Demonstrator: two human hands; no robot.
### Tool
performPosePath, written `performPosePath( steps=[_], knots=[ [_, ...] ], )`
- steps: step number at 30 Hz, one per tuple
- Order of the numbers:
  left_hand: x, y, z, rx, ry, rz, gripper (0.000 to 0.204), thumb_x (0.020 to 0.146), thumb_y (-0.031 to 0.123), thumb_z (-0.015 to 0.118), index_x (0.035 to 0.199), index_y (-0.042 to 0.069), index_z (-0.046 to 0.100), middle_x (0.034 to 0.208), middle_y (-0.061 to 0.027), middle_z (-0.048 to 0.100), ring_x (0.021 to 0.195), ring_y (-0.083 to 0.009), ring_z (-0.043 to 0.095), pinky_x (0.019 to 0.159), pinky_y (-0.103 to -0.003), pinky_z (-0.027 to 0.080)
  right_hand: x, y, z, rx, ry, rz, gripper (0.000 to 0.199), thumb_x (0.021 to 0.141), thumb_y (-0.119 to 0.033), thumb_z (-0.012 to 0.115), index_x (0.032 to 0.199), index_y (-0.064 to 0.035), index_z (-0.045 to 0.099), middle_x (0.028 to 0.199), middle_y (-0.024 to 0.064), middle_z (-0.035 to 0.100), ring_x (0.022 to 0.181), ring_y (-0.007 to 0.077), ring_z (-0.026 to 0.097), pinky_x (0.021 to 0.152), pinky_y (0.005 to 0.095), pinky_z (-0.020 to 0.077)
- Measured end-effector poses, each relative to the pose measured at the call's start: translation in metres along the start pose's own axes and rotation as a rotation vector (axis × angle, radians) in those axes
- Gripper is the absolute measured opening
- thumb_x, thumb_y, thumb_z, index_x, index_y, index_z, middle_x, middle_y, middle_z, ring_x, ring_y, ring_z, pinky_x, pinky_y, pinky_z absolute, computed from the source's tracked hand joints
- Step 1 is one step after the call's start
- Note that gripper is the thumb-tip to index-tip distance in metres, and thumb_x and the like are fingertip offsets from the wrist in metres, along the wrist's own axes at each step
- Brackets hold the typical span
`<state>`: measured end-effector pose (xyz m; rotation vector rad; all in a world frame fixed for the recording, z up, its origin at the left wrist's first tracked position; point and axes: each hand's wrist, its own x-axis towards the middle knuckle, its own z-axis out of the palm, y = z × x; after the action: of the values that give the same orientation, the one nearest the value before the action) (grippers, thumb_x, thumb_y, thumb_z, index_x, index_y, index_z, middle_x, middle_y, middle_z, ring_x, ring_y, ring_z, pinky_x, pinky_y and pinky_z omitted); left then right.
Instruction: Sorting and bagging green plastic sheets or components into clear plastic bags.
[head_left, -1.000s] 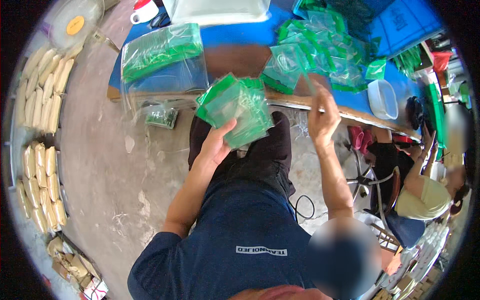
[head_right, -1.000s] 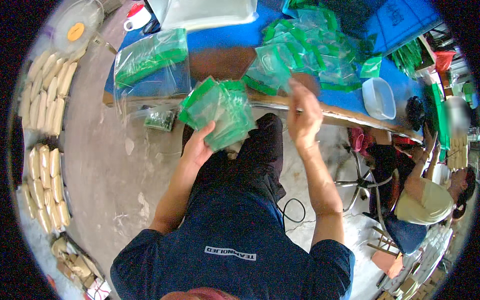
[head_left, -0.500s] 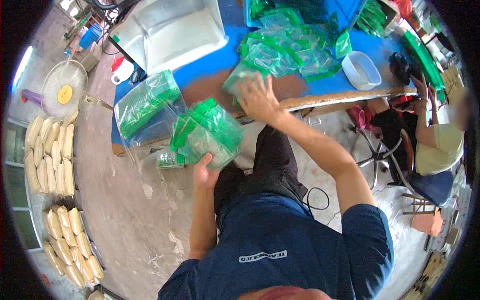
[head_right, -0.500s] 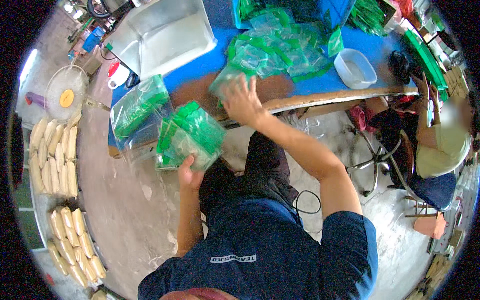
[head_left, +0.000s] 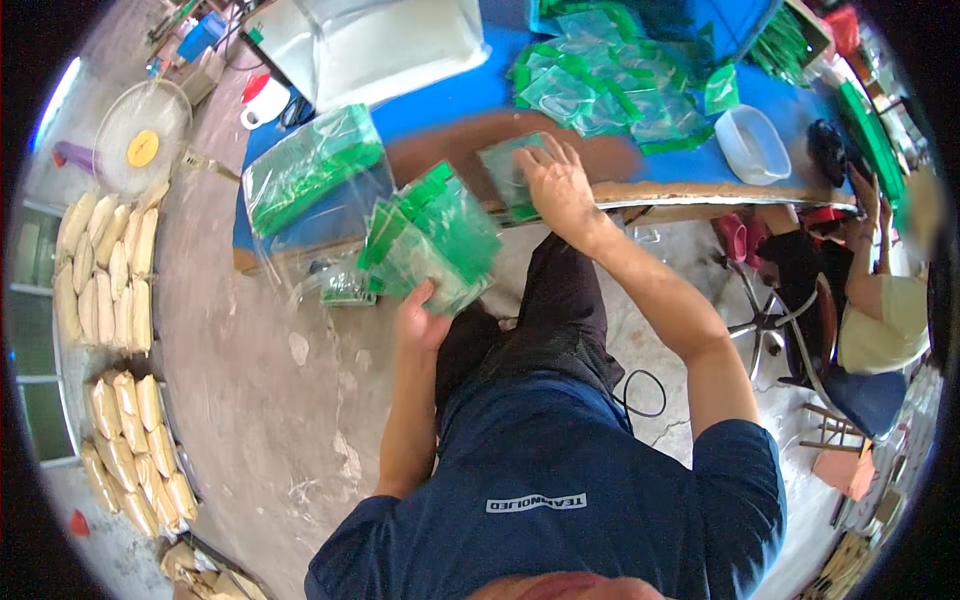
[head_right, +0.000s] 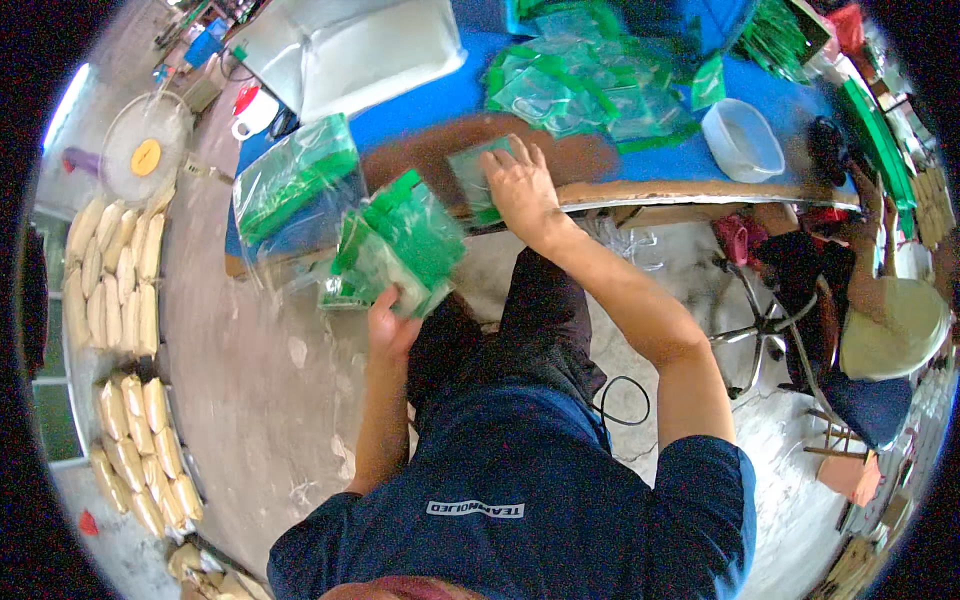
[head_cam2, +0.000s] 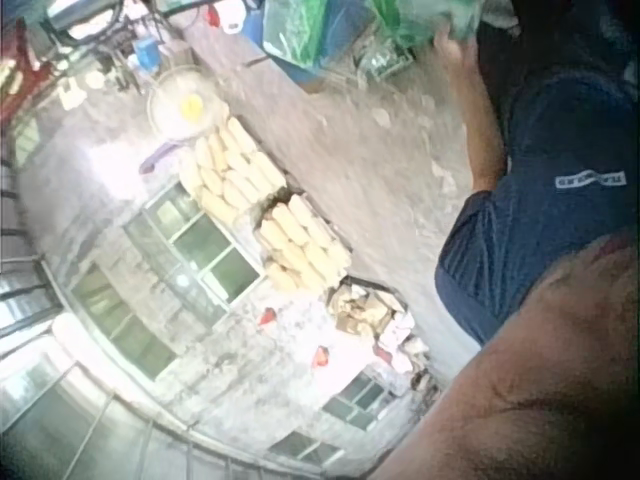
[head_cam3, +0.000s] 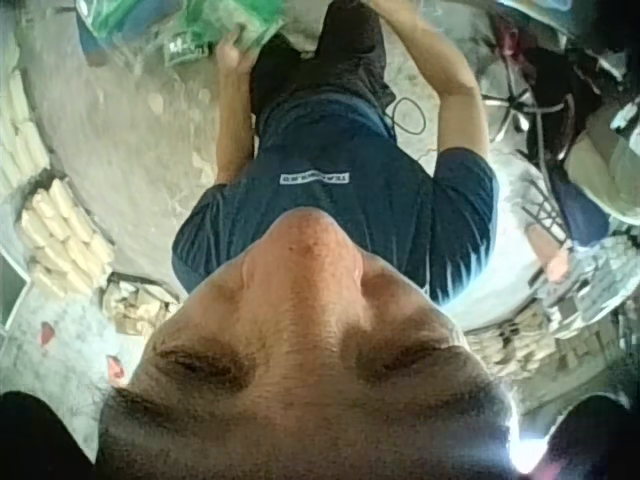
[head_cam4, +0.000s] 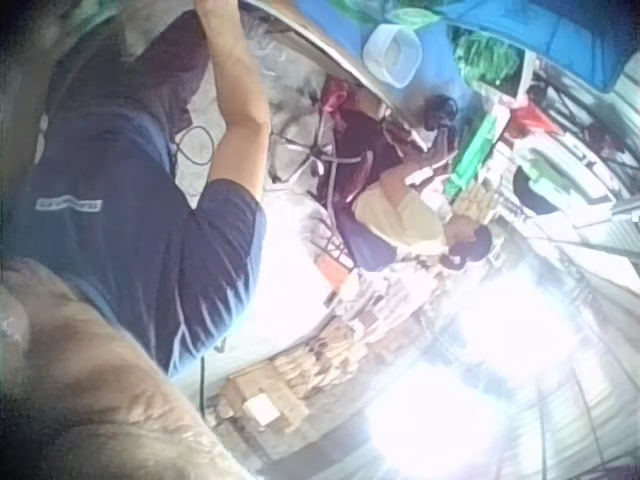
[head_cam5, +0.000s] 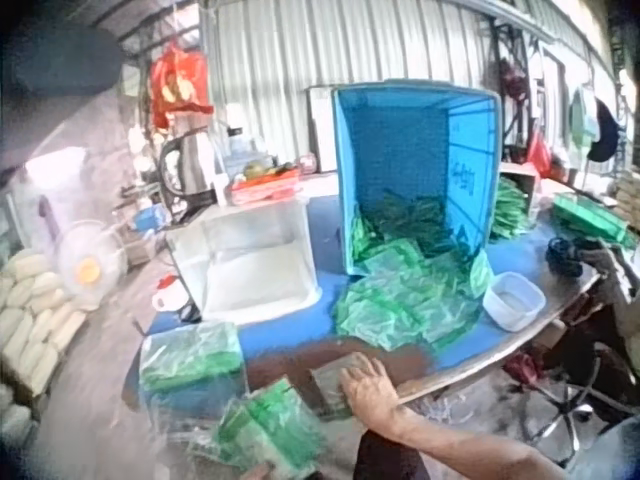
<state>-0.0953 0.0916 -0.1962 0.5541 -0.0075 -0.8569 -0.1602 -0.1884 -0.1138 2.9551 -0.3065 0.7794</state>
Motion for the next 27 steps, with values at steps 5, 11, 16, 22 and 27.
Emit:
performPosePath(
  steps=[5,11,16,22,27],
  knots=[
    [0.001,0.003,-0.015,-0.088,-0.08,-0.063,0.058,0.087,0.01,0.063,0.14,0.002,0.044,0.137,-0.0137,0.054,0.127,-0.0342,0.051,0.111,-0.053,0.036,0.007,-0.013,0.015,0.241,-0.143,0.111,0.026,0.082,-0.005,0.06,0.107,-0.0017,0.058,0.113,0.0165,0.064,0.115,0.0355,0.059,0.102,0.048,0.0441],
    [0.006,0.0,-0.011,-0.12,-0.082,-0.069,0.06,0.085,0.008,0.067,0.14,0.002,0.045,0.136,-0.0139,0.055,0.127,-0.034,0.051,0.112,-0.054,0.036,0.027,-0.027,0.051,0.521,0.186,0.326,0.01,0.083,-0.003,0.051,0.09,-0.0036,0.058,0.087,0.0166,0.066,0.09,0.0372,0.065,0.079,0.046,0.0523],
    [0.01,0.005,-0.002,-0.003,-0.038,-0.041,0.061,0.083,0.007,0.068,0.139,0.003,0.046,0.135,-0.0132,0.055,0.128,-0.0333,0.05,0.111,-0.051,0.039,0.039,-0.029,0.028,1.018,-0.048,0.287,0.013,0.082,-0.003,0.044,0.083,-0.0021,0.057,0.067,0.0118,0.061,0.069,0.0295,0.064,0.068,0.0396,0.0497],
    [0.019,-0.007,0.013,0.074,-0.009,-0.135,0.063,0.078,-0.001,0.072,0.136,0.004,0.048,0.13,-0.0097,0.058,0.121,-0.0291,0.056,0.106,-0.048,0.044,0.032,-0.02,0.038,1.738,-0.303,0.374,0.012,0.086,-0.001,0.042,0.085,-0.0046,0.054,0.069,0.0061,0.059,0.069,0.0174,0.061,0.069,0.0319,0.049],
    [0.013,-0.01,0.034,0.099,0.004,-0.123,0.066,0.075,0.001,0.073,0.136,0.004,0.048,0.129,-0.009,0.058,0.12,-0.0288,0.056,0.104,-0.047,0.046,0.003,-0.019,0.012,1.453,0.445,0.705,0.032,0.097,-0.027,0.057,0.114,-0.0014,0.049,0.104,0.0143,0.059,0.098,0.0216,0.06,0.086,0.0371,0.0494]
  ],
)
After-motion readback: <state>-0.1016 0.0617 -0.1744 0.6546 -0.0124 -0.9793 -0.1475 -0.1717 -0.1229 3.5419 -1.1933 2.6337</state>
